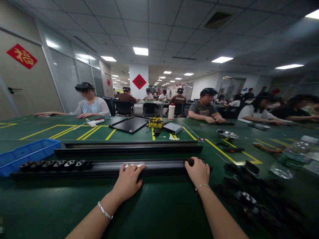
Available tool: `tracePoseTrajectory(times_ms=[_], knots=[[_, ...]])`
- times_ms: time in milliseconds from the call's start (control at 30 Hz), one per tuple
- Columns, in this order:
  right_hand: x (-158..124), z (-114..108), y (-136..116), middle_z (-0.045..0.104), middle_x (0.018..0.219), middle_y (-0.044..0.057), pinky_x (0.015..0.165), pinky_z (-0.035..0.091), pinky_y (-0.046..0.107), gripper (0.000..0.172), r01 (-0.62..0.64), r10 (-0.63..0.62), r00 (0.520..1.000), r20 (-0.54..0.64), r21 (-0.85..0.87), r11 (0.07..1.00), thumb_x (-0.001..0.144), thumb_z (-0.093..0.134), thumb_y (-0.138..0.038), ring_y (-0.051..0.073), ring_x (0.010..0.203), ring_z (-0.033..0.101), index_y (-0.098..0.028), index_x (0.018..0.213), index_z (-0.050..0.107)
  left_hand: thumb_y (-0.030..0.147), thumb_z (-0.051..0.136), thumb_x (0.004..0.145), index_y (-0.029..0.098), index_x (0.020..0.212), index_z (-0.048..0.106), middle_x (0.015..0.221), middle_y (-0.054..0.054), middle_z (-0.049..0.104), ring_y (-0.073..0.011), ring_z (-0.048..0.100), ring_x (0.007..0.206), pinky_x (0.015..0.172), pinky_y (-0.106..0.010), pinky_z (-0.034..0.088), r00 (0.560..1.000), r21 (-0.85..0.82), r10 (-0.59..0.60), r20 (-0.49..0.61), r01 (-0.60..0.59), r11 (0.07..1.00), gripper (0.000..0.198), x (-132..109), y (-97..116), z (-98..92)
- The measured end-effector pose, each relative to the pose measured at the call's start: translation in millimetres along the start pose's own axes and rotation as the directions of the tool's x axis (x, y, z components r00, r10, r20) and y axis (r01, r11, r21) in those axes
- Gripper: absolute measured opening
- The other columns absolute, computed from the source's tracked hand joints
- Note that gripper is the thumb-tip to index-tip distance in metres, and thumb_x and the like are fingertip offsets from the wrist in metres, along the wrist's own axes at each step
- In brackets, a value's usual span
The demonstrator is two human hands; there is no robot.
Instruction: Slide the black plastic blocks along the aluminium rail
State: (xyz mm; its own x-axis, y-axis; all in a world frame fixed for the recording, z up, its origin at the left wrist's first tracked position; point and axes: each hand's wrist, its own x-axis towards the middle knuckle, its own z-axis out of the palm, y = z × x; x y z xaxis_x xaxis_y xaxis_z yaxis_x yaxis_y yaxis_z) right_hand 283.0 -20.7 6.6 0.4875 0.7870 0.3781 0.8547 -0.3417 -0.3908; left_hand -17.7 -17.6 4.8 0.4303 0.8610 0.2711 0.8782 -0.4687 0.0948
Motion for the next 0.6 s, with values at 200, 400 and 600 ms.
tracePoseTrajectory(times_ms=[200,400,600], knots=[[1.4,5.5,3.1,0.058,0.116,0.011,0.098,0.028,0.038,0.042,0.014,-0.014,0.996,-0.087,-0.001,1.0,0.076,0.049,-0.041,0.026,0.111,0.048,-0.016,0.108,0.059,0.03,0.048,0.079,0.034,0.13,0.041,0.111,-0.003,0.058,-0.0221,0.049,0.108,0.105,-0.048,0.015,1.0,-0.007,0.0,0.018,0.0,1.0,0.052,-0.4,-1.5,-0.2],[0.9,7.6,3.6,0.057,0.121,0.011,0.102,0.022,0.042,0.048,0.004,-0.002,0.997,-0.083,0.025,1.0,0.077,0.046,-0.042,0.027,0.118,0.042,-0.016,0.116,0.054,0.03,0.048,0.078,0.033,0.13,0.042,0.112,-0.003,0.058,-0.0223,0.049,0.108,0.105,-0.048,0.015,1.0,0.0,-0.013,0.029,0.013,1.0,0.052,0.1,-0.8,-1.7],[0.6,5.2,1.1,0.058,0.12,0.011,0.101,0.023,0.041,0.047,-0.013,0.016,0.997,-0.079,0.036,0.999,0.076,0.047,-0.04,0.027,0.116,0.045,-0.015,0.115,0.054,0.03,0.048,0.078,0.033,0.129,0.042,0.111,-0.003,0.058,-0.0219,0.049,0.108,0.105,-0.049,0.015,1.0,-0.019,-0.002,0.015,0.002,1.0,0.052,-0.1,-0.9,-1.1]])
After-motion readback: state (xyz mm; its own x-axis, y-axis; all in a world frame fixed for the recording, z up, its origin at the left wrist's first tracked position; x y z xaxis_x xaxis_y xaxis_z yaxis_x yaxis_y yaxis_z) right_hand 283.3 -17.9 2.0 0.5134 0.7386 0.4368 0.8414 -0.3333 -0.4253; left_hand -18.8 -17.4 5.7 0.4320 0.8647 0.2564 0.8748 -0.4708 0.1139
